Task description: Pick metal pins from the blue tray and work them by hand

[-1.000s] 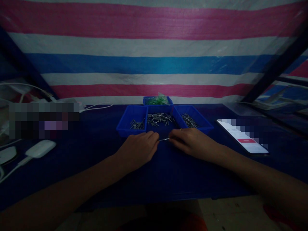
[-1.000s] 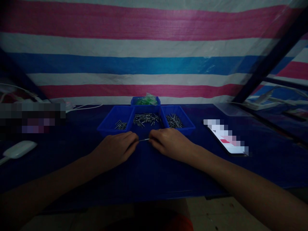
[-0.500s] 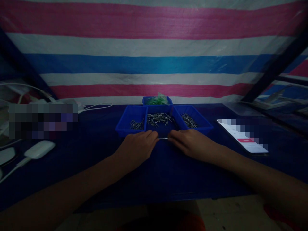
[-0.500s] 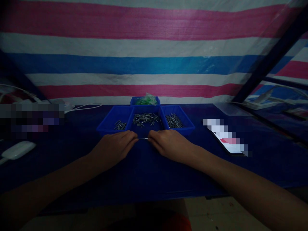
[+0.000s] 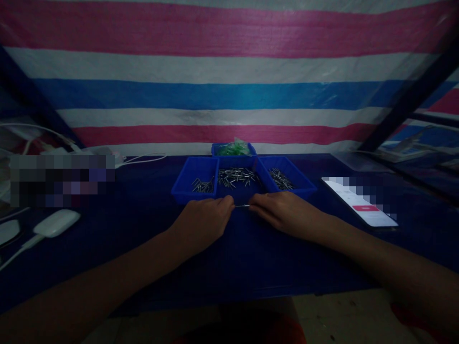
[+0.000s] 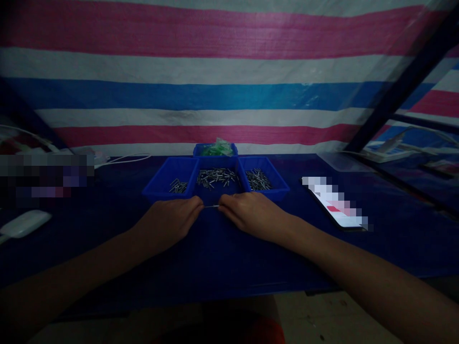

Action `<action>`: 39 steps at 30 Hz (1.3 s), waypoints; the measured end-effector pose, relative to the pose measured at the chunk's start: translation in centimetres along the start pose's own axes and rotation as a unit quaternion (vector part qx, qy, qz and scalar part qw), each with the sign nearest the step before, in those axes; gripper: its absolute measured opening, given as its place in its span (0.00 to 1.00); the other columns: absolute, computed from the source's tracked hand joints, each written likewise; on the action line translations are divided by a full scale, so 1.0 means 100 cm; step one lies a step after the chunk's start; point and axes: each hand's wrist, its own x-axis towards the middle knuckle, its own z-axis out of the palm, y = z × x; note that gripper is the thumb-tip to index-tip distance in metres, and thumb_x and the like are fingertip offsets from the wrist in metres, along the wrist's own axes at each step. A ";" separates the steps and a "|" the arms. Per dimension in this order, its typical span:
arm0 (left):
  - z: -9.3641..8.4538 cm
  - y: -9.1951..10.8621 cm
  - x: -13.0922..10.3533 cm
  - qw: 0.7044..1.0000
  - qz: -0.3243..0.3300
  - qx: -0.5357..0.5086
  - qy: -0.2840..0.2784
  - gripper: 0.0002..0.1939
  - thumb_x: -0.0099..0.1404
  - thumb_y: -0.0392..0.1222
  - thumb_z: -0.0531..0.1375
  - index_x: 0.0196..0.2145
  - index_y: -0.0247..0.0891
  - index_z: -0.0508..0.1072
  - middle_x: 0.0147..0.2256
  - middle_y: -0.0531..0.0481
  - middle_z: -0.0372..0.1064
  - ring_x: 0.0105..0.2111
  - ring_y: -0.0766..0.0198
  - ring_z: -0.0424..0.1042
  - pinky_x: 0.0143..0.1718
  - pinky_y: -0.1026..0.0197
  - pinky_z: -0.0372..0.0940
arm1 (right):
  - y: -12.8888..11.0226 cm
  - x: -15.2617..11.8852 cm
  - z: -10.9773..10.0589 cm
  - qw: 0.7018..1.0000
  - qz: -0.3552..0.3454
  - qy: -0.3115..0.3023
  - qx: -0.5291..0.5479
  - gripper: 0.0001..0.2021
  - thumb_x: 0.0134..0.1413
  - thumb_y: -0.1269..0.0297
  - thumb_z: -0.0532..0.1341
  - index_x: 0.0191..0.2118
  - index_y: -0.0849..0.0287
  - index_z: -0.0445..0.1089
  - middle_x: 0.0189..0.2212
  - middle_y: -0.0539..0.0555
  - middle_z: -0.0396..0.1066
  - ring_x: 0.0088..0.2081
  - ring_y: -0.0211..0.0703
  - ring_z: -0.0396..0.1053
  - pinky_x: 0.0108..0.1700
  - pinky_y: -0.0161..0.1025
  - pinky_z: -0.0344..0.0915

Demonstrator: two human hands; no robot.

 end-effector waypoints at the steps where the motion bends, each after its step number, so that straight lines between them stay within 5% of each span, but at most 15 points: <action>1: -0.001 0.001 0.000 1.000 -0.001 -0.005 -0.004 0.11 0.66 0.41 0.45 0.33 0.37 0.63 0.26 0.52 0.68 0.24 0.64 0.69 0.21 0.65 0.56 | 0.000 0.000 -0.001 1.000 -0.001 0.003 -0.002 0.12 0.61 0.63 0.46 0.36 0.61 0.64 0.26 0.52 0.68 0.26 0.36 0.65 0.29 0.34 0.56; 10: -0.002 0.001 -0.002 0.998 0.017 -0.005 -0.060 0.11 0.65 0.43 0.45 0.33 0.37 0.65 0.30 0.51 0.68 0.30 0.62 0.69 0.26 0.63 0.60 | 0.028 0.000 -0.028 0.982 0.108 0.115 -0.104 0.14 0.58 0.61 0.47 0.39 0.60 0.67 0.27 0.54 0.71 0.26 0.40 0.67 0.28 0.36 0.57; 17: 0.002 0.000 -0.003 0.998 0.023 0.002 -0.066 0.12 0.65 0.43 0.45 0.33 0.38 0.65 0.30 0.51 0.68 0.29 0.62 0.69 0.24 0.63 0.59 | 0.064 -0.001 -0.035 0.935 0.252 0.107 -0.225 0.15 0.57 0.59 0.48 0.39 0.60 0.68 0.28 0.58 0.71 0.27 0.46 0.68 0.27 0.39 0.57; 20: 0.002 0.000 -0.003 0.997 0.020 0.006 -0.069 0.12 0.65 0.43 0.45 0.33 0.38 0.65 0.30 0.51 0.68 0.28 0.62 0.69 0.23 0.63 0.58 | 0.061 0.001 -0.030 0.938 0.238 0.142 -0.210 0.16 0.56 0.60 0.49 0.45 0.62 0.64 0.38 0.60 0.70 0.31 0.46 0.68 0.30 0.40 0.60; 23: 0.002 0.000 -0.003 0.998 0.020 0.010 -0.067 0.12 0.65 0.43 0.45 0.33 0.38 0.65 0.30 0.52 0.68 0.28 0.62 0.69 0.23 0.63 0.58 | 0.038 0.002 -0.023 0.964 0.148 0.161 -0.148 0.14 0.57 0.63 0.49 0.46 0.62 0.63 0.40 0.59 0.68 0.33 0.43 0.68 0.34 0.40 0.62; 25: 0.001 0.000 -0.003 0.997 0.023 0.015 -0.066 0.12 0.65 0.42 0.45 0.33 0.38 0.65 0.30 0.52 0.67 0.28 0.62 0.69 0.23 0.63 0.58 | 0.019 0.001 -0.015 0.989 0.036 0.121 -0.076 0.13 0.58 0.64 0.49 0.44 0.62 0.64 0.38 0.57 0.67 0.37 0.42 0.67 0.39 0.39 0.63; 28: 0.002 0.000 -0.004 0.997 0.026 0.020 -0.067 0.11 0.65 0.41 0.46 0.33 0.38 0.65 0.30 0.51 0.67 0.28 0.62 0.69 0.22 0.63 0.58 | -0.001 0.000 0.000 0.999 -0.033 0.034 0.013 0.14 0.59 0.64 0.48 0.47 0.61 0.63 0.42 0.56 0.66 0.40 0.40 0.67 0.42 0.37 0.64; 33: 0.003 0.001 -0.004 0.997 0.029 0.026 -0.063 0.09 0.65 0.41 0.46 0.32 0.39 0.65 0.30 0.52 0.67 0.28 0.61 0.69 0.23 0.62 0.59 | 0.002 0.003 0.021 0.999 0.042 -0.006 -0.018 0.19 0.58 0.60 0.49 0.53 0.63 0.60 0.54 0.63 0.57 0.45 0.49 0.66 0.44 0.45 0.65; 39: 0.002 0.002 -0.003 0.996 0.032 0.036 -0.070 0.09 0.64 0.40 0.47 0.33 0.39 0.65 0.30 0.52 0.66 0.28 0.60 0.69 0.22 0.62 0.59 | 0.005 0.013 0.027 0.992 0.109 -0.004 -0.066 0.25 0.58 0.54 0.46 0.57 0.66 0.55 0.57 0.69 0.50 0.47 0.57 0.65 0.43 0.49 0.65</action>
